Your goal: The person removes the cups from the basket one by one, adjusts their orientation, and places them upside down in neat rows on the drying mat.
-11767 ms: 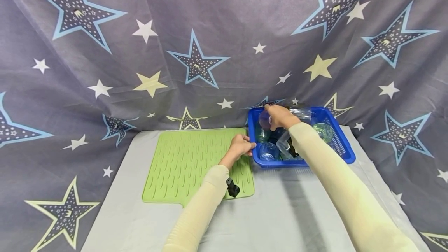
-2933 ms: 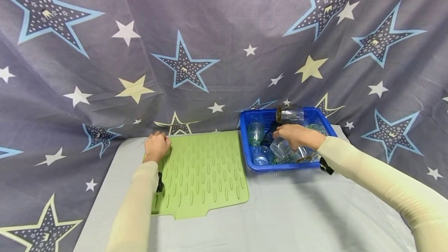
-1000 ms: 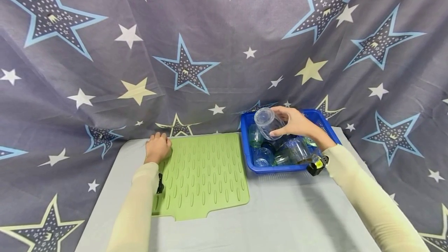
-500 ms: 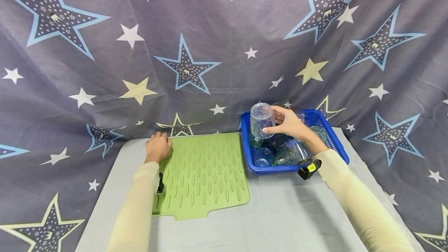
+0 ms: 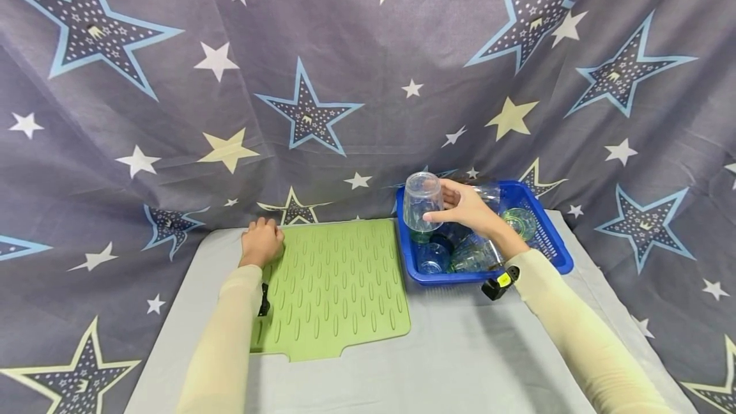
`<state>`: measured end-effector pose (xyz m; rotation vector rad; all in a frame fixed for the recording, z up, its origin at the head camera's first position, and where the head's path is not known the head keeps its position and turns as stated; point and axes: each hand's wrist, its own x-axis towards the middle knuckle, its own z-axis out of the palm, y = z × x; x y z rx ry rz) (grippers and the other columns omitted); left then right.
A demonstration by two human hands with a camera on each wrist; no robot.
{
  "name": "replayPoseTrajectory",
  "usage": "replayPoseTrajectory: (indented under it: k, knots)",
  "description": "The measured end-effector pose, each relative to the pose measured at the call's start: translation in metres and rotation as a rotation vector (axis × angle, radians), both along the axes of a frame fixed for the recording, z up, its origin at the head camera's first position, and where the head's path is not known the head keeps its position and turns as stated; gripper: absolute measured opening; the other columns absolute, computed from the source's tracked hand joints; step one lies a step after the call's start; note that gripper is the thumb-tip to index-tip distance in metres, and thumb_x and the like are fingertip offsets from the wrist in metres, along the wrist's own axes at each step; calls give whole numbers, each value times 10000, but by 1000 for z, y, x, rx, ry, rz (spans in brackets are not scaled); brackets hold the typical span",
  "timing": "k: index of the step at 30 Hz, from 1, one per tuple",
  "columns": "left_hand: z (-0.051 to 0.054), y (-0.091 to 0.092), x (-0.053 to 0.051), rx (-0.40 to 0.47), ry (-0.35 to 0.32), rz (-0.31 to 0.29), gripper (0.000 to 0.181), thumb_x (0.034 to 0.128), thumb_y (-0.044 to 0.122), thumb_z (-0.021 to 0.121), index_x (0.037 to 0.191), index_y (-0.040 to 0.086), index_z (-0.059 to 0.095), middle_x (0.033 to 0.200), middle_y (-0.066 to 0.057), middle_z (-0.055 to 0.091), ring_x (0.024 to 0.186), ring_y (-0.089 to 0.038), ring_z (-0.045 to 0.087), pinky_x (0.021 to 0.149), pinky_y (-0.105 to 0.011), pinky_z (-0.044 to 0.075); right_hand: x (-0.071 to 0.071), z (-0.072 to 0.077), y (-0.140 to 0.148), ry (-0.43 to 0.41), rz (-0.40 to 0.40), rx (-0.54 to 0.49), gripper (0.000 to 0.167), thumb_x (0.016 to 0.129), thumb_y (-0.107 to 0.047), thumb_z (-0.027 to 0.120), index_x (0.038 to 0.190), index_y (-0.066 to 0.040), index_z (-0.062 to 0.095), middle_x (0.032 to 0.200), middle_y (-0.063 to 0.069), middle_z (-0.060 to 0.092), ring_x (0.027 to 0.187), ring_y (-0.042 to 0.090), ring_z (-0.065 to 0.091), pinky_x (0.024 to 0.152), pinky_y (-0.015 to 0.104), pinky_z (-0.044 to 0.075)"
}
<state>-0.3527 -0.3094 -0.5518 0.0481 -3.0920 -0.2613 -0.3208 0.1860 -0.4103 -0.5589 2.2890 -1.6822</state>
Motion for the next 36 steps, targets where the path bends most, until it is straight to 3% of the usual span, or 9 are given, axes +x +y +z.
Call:
replayPoseTrajectory:
  k: [13,17,21,24,28,32,36]
  knots:
    - [9,2,5,23,-26,-4,371,1024,273,410,1190,-1,598,1272,-280,531,1205,-495,471,995,-717,381,3,1,-3,-16,-3,14,847,869,-133,800,1579,-68,343,1618,180,373,1528,358,319,1234,525,287]
    - [12,2,5,28,20,-13,455,999,358,470,1256,7,603,1262,-269,534,1223,-496,458,1028,-723,331,3,-1,-4,-19,-4,17,856,872,-134,799,1585,-62,330,1622,182,368,1530,357,317,1232,522,290]
    - [20,11,3,43,122,-46,540,977,433,487,1310,21,593,1285,-260,522,1224,-472,447,1024,-681,335,2,-2,-5,-17,-9,11,845,870,-125,799,1579,-61,344,1608,182,393,1522,354,334,1229,517,299]
    - [34,27,4,108,217,-68,510,965,406,515,1310,41,598,1295,-234,533,1208,-437,467,1041,-646,339,2,-2,-7,-12,-9,11,828,867,-125,802,1570,-67,366,1598,178,411,1518,354,343,1228,518,303]
    - [63,59,7,226,350,-104,424,936,342,584,1270,85,630,1269,-174,577,1174,-393,515,1064,-589,352,3,-2,-10,-5,-8,13,801,865,-129,805,1553,-76,399,1572,180,445,1509,356,359,1223,522,310]
    - [89,92,13,289,490,-184,403,916,345,596,1232,105,663,1221,-139,630,1121,-362,568,1052,-553,394,3,-3,-14,5,9,-1,755,870,-117,798,1531,-82,436,1537,182,488,1491,351,392,1212,524,328]
    - [112,125,23,339,577,-270,415,918,367,592,1248,126,668,1200,-107,655,1095,-323,597,1021,-521,438,4,-5,-18,8,18,-11,723,874,-121,795,1516,-101,463,1493,177,536,1459,335,443,1196,524,358]
